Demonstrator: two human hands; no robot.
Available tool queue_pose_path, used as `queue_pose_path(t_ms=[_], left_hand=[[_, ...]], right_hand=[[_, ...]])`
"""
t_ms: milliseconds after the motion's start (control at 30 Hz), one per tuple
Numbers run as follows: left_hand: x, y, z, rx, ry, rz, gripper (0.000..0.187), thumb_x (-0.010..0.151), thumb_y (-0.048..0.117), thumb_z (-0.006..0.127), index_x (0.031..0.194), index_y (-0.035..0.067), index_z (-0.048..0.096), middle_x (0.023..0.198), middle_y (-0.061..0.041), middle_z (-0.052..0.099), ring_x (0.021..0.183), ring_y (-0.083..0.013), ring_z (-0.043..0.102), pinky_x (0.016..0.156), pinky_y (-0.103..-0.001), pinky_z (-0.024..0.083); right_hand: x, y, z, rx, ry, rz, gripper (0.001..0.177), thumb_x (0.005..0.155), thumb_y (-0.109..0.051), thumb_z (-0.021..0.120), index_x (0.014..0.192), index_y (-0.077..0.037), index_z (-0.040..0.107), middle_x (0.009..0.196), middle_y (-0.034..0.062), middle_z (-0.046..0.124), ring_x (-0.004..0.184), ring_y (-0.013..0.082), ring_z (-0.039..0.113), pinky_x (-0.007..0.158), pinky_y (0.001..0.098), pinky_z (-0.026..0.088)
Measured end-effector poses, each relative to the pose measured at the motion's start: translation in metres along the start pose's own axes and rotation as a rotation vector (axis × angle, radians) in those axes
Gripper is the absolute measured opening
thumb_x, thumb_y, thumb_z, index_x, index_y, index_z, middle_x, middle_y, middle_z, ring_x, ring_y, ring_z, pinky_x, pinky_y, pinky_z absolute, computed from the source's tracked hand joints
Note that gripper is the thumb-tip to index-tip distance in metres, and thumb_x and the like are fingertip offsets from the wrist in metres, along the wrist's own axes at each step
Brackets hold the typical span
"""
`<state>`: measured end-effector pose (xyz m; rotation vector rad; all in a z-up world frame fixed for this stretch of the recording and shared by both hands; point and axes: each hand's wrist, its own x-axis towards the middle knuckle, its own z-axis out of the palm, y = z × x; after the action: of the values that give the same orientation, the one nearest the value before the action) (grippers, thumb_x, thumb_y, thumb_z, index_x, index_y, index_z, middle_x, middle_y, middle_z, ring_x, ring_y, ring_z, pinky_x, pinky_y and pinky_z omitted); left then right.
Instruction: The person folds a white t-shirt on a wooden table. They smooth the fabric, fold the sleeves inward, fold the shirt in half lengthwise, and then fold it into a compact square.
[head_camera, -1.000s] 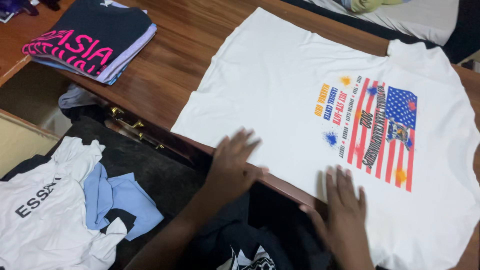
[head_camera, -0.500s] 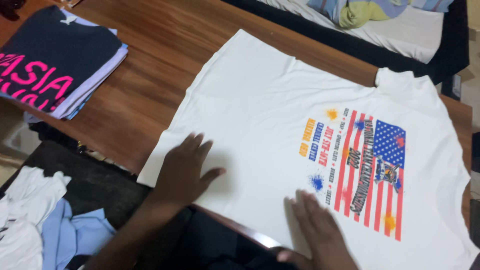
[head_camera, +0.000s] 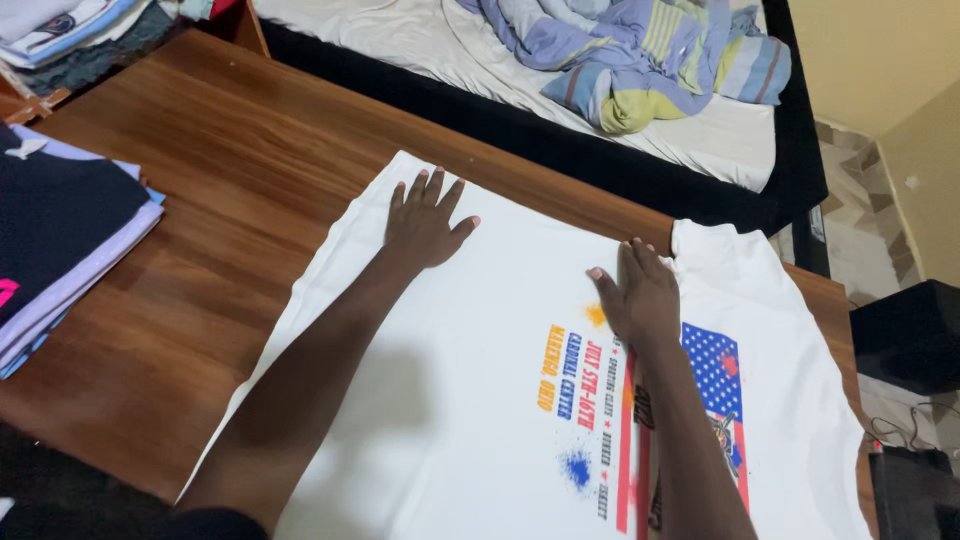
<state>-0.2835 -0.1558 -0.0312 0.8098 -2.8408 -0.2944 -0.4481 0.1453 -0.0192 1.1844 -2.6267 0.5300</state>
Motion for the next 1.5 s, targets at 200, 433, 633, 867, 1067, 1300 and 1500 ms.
queue_pose_path(t_ms=[200,433,633,867,1067,1300,1500], left_hand=[[0.006,0.007,0.002,-0.027,0.036,-0.072,0.072,0.100,0.054,0.047,0.157,0.012,0.031,0.168,-0.015,0.018,0.155,-0.0320,0.011,0.122,-0.058,0.010],[-0.040,0.142,0.033,-0.200,0.094,0.392,0.065,0.096,0.045,0.059,0.149,0.009,0.047,0.162,-0.016,0.036,0.153,-0.0304,0.029,0.120,-0.057,0.021],[-0.032,0.120,0.037,-0.077,0.071,0.363,0.070,0.101,0.061,0.037,0.158,0.020,0.036,0.168,-0.012,0.027,0.156,-0.0271,0.024,0.124,-0.055,0.016],[-0.004,0.023,0.016,-0.007,-0.008,0.300,0.073,0.102,0.065,0.029,0.162,0.021,0.028,0.170,-0.012,0.019,0.157,-0.0276,0.015,0.124,-0.052,0.012],[0.007,-0.041,-0.007,0.055,-0.036,0.174,0.074,0.101,0.066,0.027,0.162,0.024,0.024,0.171,-0.009,0.015,0.157,-0.0257,0.013,0.126,-0.049,0.011],[0.014,-0.081,-0.013,0.064,0.005,0.085,0.079,0.101,0.069,0.023,0.164,0.020,0.020,0.172,-0.009,0.013,0.158,-0.0264,0.011,0.126,-0.046,0.012],[0.009,-0.071,-0.024,0.099,-0.030,0.031,0.079,0.100,0.069,0.024,0.163,0.022,0.020,0.171,-0.007,0.012,0.158,-0.0267,0.009,0.126,-0.055,0.005]], right_hand=[[0.005,0.012,0.016,-0.092,-0.148,0.009,0.091,0.097,-0.069,0.035,0.158,-0.001,0.030,0.166,0.0189,0.026,0.156,0.0305,0.016,0.122,0.0490,0.012],[0.005,0.017,0.017,-0.086,-0.099,-0.025,0.084,0.101,-0.062,0.034,0.158,-0.001,0.033,0.167,0.0190,0.028,0.157,0.0314,0.021,0.124,0.0511,0.015],[0.004,0.018,0.019,-0.107,-0.093,-0.015,0.083,0.100,-0.061,0.035,0.159,-0.003,0.032,0.168,0.0173,0.027,0.157,0.0294,0.020,0.124,0.0506,0.016],[0.005,0.017,0.020,-0.129,-0.154,0.029,0.086,0.098,-0.066,0.030,0.159,-0.006,0.028,0.168,0.0127,0.022,0.157,0.0252,0.014,0.124,0.0471,0.012],[0.004,0.016,0.020,-0.152,-0.148,0.034,0.087,0.098,-0.067,0.030,0.160,-0.006,0.028,0.168,0.0123,0.023,0.157,0.0245,0.014,0.125,0.0458,0.012],[0.006,0.018,0.023,-0.178,-0.152,0.034,0.085,0.097,-0.066,0.031,0.159,-0.007,0.028,0.168,0.0116,0.023,0.157,0.0240,0.014,0.124,0.0453,0.012],[0.004,0.017,0.020,-0.177,-0.135,0.012,0.084,0.098,-0.064,0.034,0.159,-0.006,0.030,0.167,0.0127,0.025,0.157,0.0245,0.015,0.124,0.0451,0.013]])
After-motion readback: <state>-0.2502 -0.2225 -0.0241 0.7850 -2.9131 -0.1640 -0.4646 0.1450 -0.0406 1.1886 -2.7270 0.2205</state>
